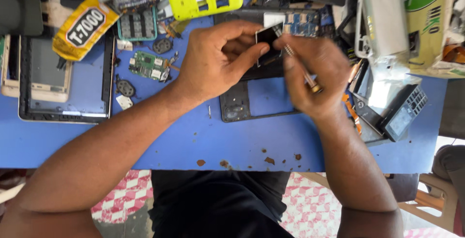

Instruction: The person uses a small screwdriver to remove screws from a rectangular electronic component, then peels off a white protective film. The person continues to unscrew and separate parts of the component on a blue workbench.

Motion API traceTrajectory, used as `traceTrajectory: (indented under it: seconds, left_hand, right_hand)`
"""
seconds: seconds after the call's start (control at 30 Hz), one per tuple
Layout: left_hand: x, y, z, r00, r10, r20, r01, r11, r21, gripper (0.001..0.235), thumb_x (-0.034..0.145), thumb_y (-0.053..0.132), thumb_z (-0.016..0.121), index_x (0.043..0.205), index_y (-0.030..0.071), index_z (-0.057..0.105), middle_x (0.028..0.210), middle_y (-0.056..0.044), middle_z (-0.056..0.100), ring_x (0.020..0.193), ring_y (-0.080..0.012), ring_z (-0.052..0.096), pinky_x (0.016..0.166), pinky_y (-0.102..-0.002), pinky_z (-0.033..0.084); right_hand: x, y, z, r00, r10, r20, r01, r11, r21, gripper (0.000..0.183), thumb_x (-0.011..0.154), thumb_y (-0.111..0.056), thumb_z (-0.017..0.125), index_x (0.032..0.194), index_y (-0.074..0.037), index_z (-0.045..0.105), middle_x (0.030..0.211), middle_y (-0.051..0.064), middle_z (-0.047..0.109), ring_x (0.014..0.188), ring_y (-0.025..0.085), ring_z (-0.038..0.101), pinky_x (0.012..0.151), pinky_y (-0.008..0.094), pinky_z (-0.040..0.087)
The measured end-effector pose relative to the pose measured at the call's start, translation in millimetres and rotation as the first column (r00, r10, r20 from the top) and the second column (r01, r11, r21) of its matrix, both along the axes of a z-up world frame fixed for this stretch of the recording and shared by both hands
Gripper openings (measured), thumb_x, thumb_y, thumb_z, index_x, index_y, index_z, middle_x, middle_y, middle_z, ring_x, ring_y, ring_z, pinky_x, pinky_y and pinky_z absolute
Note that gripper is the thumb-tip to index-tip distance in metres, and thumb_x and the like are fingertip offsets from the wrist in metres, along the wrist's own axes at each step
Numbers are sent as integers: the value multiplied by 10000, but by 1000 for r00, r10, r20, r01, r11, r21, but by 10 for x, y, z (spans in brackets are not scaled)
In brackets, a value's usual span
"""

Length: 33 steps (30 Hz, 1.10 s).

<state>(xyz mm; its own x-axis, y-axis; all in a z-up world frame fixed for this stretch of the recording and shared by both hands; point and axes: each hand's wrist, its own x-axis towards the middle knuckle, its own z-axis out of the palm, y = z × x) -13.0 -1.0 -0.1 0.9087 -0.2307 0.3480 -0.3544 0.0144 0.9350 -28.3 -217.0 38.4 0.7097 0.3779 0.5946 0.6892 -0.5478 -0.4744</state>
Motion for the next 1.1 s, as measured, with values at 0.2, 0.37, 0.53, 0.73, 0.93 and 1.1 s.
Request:
traceTrajectory:
  seconds: [0.2, 0.37, 0.53, 0.73, 0.93, 1.1]
  left_hand:
    - [28, 21, 66, 997, 9, 75, -10, 1000, 14, 196, 1027, 27, 757, 1201, -21, 681, 1003, -91, 784, 878, -109, 778, 738, -216, 641]
    - [45, 81, 141, 995, 37, 90, -38, 999, 1, 155, 1071, 18, 706, 1188, 8, 605, 1001, -64, 770, 944, -107, 807, 797, -223, 697]
    - [18, 105, 231, 985, 51, 163, -63, 995, 71, 249, 999, 6, 749, 1138, 32, 544, 1021, -65, 709, 894, -102, 764, 768, -234, 651]
    - [-1, 150, 237, 882, 28, 470, -218, 908, 357, 265, 997, 94, 753, 1245, 103, 661, 1110, -45, 716, 884, -206, 727, 792, -350, 586]
    - [98, 226, 170, 875, 56, 481, -310, 827, 468, 171, 1017, 121, 774, 1172, 119, 704, 1168, -33, 694, 1077, -256, 656, 943, -433, 525]
    - [102, 231, 108, 822, 17, 569, -388, 747, 539, 276, 927, 37, 737, 1189, 119, 702, 1295, -40, 644, 1291, -253, 560, 1092, -466, 449]
  right_hand:
    - [99, -68, -122, 998, -47, -32, 48, 998, 51, 222, 1105, 40, 629, 1324, 13, 652, 1172, 121, 757, 842, 148, 681, 776, 271, 560]
    - [175, -171, -182, 966, -50, -252, 126, 947, 295, 169, 1211, -43, 559, 1355, 3, 636, 1246, 115, 700, 920, 120, 691, 829, 231, 573]
    - [155, -102, -101, 966, -101, -238, 134, 983, 129, 177, 1183, -104, 584, 1311, -6, 656, 1180, 116, 746, 904, 135, 736, 832, 243, 592]
    - [242, -201, -100, 973, -205, -105, 201, 978, -51, 221, 1080, -31, 718, 1294, -33, 662, 1207, 118, 746, 1122, 254, 743, 995, 353, 585]
    - [397, -307, -185, 994, -109, 29, 113, 968, -226, 511, 885, -6, 849, 1353, -26, 646, 1320, 153, 711, 1259, 343, 637, 1085, 439, 526]
    - [360, -297, -114, 984, -138, -110, 117, 977, -178, 527, 881, -116, 904, 1346, -46, 667, 1232, 108, 736, 1180, 294, 681, 1029, 410, 550]
